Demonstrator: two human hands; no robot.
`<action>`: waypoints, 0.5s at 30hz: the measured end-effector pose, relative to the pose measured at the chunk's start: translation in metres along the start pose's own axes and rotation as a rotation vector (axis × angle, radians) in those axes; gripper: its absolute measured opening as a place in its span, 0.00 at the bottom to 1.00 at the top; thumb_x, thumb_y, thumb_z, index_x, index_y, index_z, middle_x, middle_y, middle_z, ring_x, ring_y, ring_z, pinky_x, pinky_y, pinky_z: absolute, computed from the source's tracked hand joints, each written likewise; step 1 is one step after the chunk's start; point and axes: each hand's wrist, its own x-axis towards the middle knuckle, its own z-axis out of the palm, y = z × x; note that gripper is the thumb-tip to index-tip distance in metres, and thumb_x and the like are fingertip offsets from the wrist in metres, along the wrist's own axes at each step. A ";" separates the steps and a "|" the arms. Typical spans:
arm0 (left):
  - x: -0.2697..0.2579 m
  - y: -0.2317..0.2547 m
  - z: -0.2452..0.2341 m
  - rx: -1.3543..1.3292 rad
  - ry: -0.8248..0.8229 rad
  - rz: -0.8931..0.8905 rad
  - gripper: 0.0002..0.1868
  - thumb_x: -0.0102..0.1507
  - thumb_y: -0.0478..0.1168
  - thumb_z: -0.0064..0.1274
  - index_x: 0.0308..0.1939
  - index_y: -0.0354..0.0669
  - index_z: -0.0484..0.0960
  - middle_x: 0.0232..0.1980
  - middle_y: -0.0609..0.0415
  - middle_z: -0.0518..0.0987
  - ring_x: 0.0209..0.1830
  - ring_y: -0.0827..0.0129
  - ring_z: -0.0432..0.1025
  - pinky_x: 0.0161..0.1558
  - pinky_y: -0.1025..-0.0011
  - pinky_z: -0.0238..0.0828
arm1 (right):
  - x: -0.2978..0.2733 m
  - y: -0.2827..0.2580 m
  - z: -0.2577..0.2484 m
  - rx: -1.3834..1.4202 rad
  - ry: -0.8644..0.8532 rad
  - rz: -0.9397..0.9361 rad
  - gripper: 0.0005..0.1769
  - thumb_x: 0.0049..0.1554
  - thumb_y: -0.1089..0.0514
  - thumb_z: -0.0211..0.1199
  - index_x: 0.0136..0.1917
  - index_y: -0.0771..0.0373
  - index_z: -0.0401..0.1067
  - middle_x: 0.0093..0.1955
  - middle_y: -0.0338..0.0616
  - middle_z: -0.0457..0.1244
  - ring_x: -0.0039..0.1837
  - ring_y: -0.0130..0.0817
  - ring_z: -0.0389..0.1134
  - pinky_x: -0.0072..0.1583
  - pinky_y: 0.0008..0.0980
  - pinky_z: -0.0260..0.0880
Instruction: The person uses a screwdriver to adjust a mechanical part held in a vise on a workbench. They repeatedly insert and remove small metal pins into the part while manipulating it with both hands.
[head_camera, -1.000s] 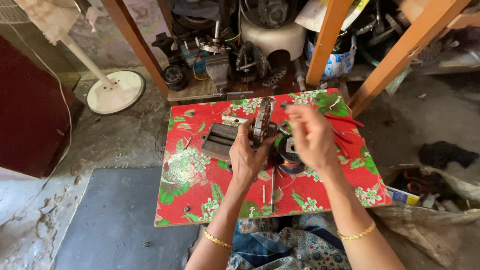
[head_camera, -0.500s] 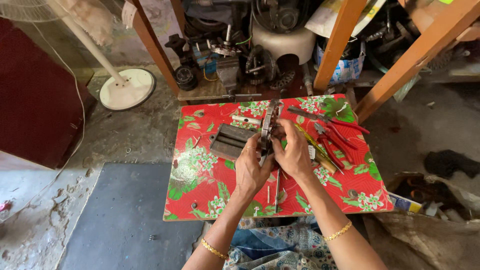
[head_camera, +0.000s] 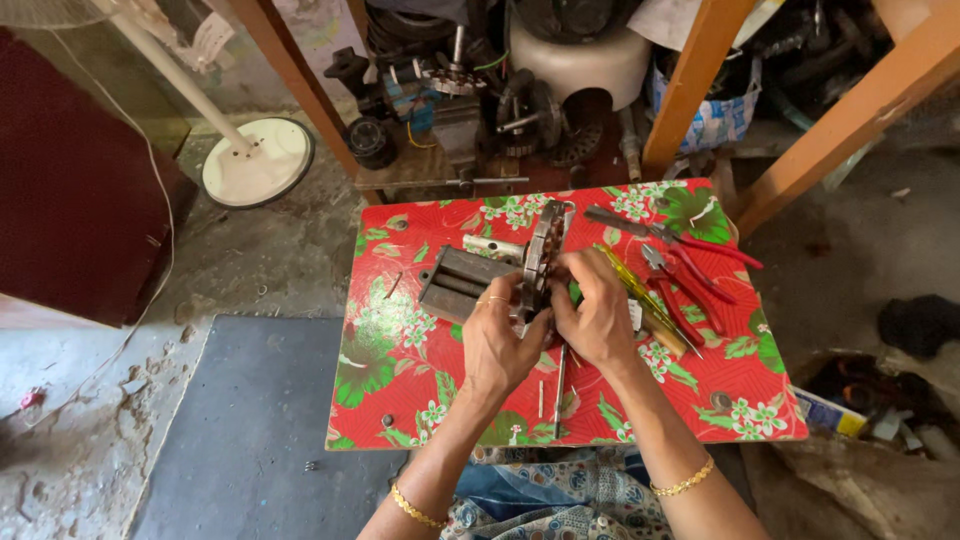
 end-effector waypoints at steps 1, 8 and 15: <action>0.003 0.000 0.001 0.009 0.003 -0.005 0.27 0.54 0.37 0.65 0.55 0.37 0.74 0.44 0.43 0.82 0.39 0.53 0.78 0.38 0.62 0.76 | 0.001 0.001 0.000 -0.032 0.015 -0.023 0.14 0.50 0.71 0.62 0.51 0.69 0.69 0.47 0.55 0.63 0.52 0.52 0.66 0.54 0.46 0.66; 0.011 -0.006 0.009 -0.046 0.028 0.039 0.22 0.57 0.34 0.63 0.53 0.35 0.75 0.42 0.43 0.82 0.38 0.55 0.80 0.37 0.64 0.76 | 0.006 0.010 0.003 -0.143 0.007 -0.060 0.11 0.48 0.70 0.64 0.46 0.69 0.69 0.46 0.53 0.63 0.51 0.53 0.66 0.53 0.46 0.67; 0.009 -0.008 0.007 -0.122 -0.012 -0.066 0.16 0.60 0.34 0.60 0.50 0.34 0.76 0.39 0.46 0.84 0.31 0.62 0.80 0.27 0.70 0.76 | -0.008 0.027 0.002 -0.101 0.110 0.104 0.07 0.60 0.67 0.64 0.52 0.67 0.70 0.49 0.49 0.66 0.52 0.44 0.70 0.53 0.41 0.70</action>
